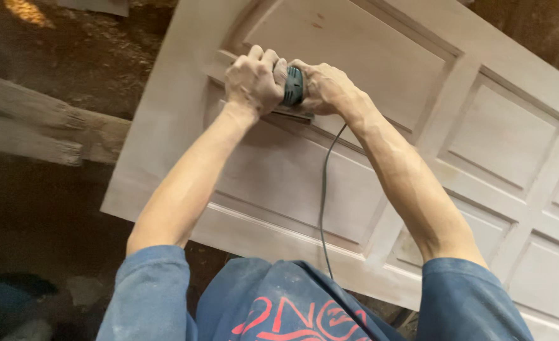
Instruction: The person uses an electric sander to smooth the surface of a white paneled door. They move the sander across the flat panels and along the raised edges and corners, systematically covering the entire visible face of the door.
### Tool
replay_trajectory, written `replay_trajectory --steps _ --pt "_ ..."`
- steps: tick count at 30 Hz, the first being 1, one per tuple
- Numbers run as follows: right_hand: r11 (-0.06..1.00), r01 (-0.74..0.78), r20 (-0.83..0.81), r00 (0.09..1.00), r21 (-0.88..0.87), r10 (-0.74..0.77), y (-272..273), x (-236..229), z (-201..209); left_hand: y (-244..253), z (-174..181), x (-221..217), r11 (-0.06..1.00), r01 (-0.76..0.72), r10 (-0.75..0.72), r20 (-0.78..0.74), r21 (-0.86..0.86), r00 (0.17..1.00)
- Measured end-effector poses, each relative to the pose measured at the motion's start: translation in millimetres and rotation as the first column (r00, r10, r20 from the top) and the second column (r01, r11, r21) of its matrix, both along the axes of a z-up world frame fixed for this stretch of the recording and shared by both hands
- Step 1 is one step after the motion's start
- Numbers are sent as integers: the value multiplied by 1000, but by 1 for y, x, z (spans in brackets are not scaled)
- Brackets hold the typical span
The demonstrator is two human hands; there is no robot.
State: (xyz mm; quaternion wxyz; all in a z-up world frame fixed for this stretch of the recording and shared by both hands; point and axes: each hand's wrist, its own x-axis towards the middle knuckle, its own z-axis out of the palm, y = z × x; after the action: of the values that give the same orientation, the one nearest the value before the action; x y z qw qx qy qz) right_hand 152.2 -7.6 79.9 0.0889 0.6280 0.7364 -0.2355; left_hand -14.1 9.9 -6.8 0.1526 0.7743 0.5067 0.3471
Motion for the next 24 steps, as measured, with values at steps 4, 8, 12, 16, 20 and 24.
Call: replay_trajectory --steps 4,8,12,16,20,24 --pt "999 26 36 999 -23 -25 -42 65 4 -40 3 70 999 21 -20 22 -35 1000" --pt "997 78 84 994 -11 -76 -91 140 3 -77 5 145 997 81 -81 -22 -9 996" --pt "990 142 67 988 13 -142 -139 208 0 -117 6 210 990 140 -141 -36 -23 989" --pt "989 139 110 983 58 -145 -184 266 -2 -153 10 272 987 158 -159 -19 -29 987" --pt "978 208 170 963 32 -211 -212 306 -2 -175 12 317 982 184 -186 -45 -46 982" --pt "963 268 206 941 27 -268 -226 328 1 -180 11 347 969 241 -244 -52 -59 968"
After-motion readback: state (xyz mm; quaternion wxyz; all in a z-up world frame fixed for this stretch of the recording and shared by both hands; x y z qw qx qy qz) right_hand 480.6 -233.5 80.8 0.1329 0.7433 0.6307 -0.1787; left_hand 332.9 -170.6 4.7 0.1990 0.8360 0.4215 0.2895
